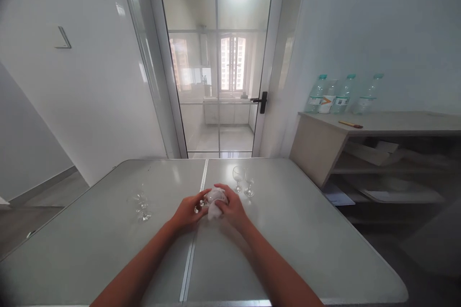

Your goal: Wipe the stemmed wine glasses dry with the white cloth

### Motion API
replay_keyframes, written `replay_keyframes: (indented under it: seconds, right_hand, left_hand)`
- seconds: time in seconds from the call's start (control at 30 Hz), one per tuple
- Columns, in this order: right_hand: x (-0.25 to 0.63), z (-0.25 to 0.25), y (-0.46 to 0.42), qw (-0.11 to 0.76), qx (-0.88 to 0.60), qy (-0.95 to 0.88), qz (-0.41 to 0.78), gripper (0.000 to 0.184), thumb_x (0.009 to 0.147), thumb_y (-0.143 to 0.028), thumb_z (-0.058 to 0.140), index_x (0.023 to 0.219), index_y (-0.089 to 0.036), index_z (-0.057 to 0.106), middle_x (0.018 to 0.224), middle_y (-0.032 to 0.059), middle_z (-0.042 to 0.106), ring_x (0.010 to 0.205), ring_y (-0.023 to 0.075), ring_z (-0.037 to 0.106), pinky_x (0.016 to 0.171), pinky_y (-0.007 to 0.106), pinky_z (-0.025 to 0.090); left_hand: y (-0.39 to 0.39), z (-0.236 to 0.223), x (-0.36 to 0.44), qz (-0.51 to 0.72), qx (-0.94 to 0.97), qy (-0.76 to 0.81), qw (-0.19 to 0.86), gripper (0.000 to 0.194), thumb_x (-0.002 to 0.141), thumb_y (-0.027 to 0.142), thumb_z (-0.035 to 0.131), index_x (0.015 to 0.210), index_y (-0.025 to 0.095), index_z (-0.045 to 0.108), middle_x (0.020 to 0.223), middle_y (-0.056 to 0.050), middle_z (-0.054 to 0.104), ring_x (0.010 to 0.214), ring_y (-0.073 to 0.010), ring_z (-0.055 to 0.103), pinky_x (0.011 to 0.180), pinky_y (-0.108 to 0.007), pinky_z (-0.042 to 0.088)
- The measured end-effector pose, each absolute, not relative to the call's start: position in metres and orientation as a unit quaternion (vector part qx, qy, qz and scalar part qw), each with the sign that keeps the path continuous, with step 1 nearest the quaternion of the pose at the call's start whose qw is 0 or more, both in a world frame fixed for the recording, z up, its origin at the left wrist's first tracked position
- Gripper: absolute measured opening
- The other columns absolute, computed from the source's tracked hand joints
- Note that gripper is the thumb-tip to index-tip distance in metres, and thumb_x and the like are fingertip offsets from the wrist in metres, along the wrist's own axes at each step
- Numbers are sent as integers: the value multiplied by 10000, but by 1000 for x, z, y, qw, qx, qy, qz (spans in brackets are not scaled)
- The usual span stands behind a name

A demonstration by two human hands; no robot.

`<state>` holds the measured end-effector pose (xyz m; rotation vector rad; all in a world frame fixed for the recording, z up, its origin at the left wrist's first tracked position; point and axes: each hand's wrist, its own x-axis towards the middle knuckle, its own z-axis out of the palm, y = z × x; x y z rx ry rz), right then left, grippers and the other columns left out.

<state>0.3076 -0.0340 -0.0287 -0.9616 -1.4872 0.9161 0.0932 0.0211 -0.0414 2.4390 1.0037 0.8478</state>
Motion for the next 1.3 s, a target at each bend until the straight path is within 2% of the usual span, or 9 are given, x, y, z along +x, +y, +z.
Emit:
replay_keyframes:
  seconds: [0.1, 0.23, 0.33, 0.47, 0.6, 0.87, 1.0, 1.1, 1.3]
  right_hand:
    - [310, -27, -34, 544, -407, -589, 437, 581, 927, -358, 655, 1465, -229, 477, 853, -1, 701, 708, 175, 635, 663, 288, 514]
    - [317, -21, -40, 437, -385, -687, 435, 964, 837, -322, 782, 1628, -293, 233, 866, -22, 697, 701, 161, 608, 668, 283, 513]
    - [321, -16, -43, 372, -395, -788, 292, 958, 791, -202, 796, 1615, -323, 321, 900, -5, 706, 820, 200, 625, 867, 384, 526]
    - [321, -9, -45, 322, -346, -859, 197, 861, 813, -80, 701, 1572, -372, 419, 967, -4, 747, 890, 214, 639, 1148, 538, 322]
    - [318, -6, -46, 389, -380, -760, 356, 708, 836, -204, 731, 1497, -354, 529, 1068, 16, 729, 904, 221, 632, 908, 392, 497]
    - [318, -14, -39, 526, -394, -519, 546, 760, 897, -467, 703, 1567, -306, 384, 886, -2, 671, 720, 169, 609, 670, 276, 475]
    - [323, -12, -42, 396, -413, -705, 419, 1011, 832, -288, 771, 1652, -348, 183, 832, -34, 669, 733, 179, 602, 747, 309, 495]
    - [325, -12, -44, 308, -408, -805, 301, 976, 814, -218, 775, 1632, -381, 268, 1042, 21, 720, 949, 238, 637, 894, 385, 507]
    - [322, -18, -42, 480, -390, -766, 174, 456, 978, -249, 585, 1431, -302, 591, 1198, 75, 721, 1085, 263, 659, 970, 435, 526]
  left_hand:
    - [21, -40, 95, 310, 856, 366, 194, 598, 842, 256, 688, 1434, 232, 607, 814, -6, 730, 645, -149, 579, 702, -283, 443]
    - [26, -34, 90, 305, 801, 286, 428, 484, 863, 458, 729, 1249, 166, 740, 612, 25, 608, 523, -99, 463, 564, -229, 380]
    - [30, -28, 85, 294, 708, 277, 579, 566, 913, 618, 616, 1078, 99, 770, 590, -4, 608, 408, -57, 320, 417, -210, 239]
    - [32, -21, 79, 251, 681, 279, 629, 590, 943, 638, 556, 906, 84, 754, 573, -31, 614, 359, -47, 266, 367, -218, 160]
    - [31, -24, 77, 280, 755, 277, 523, 476, 939, 541, 633, 1095, 114, 774, 597, -9, 621, 437, -74, 397, 449, -213, 313]
    - [28, -46, 88, 384, 878, 277, 76, 419, 961, 367, 631, 1357, 239, 682, 765, -48, 752, 609, -129, 580, 648, -250, 435]
    - [28, -41, 89, 343, 851, 294, 268, 406, 937, 415, 656, 1277, 207, 737, 659, -19, 693, 554, -115, 539, 614, -241, 432]
    - [30, -33, 86, 278, 771, 284, 497, 501, 883, 511, 713, 1209, 135, 766, 622, -19, 649, 501, -94, 473, 515, -222, 367]
    - [35, -23, 82, 323, 651, 279, 628, 617, 857, 582, 726, 1240, 98, 740, 613, 2, 588, 424, -38, 275, 415, -218, 184]
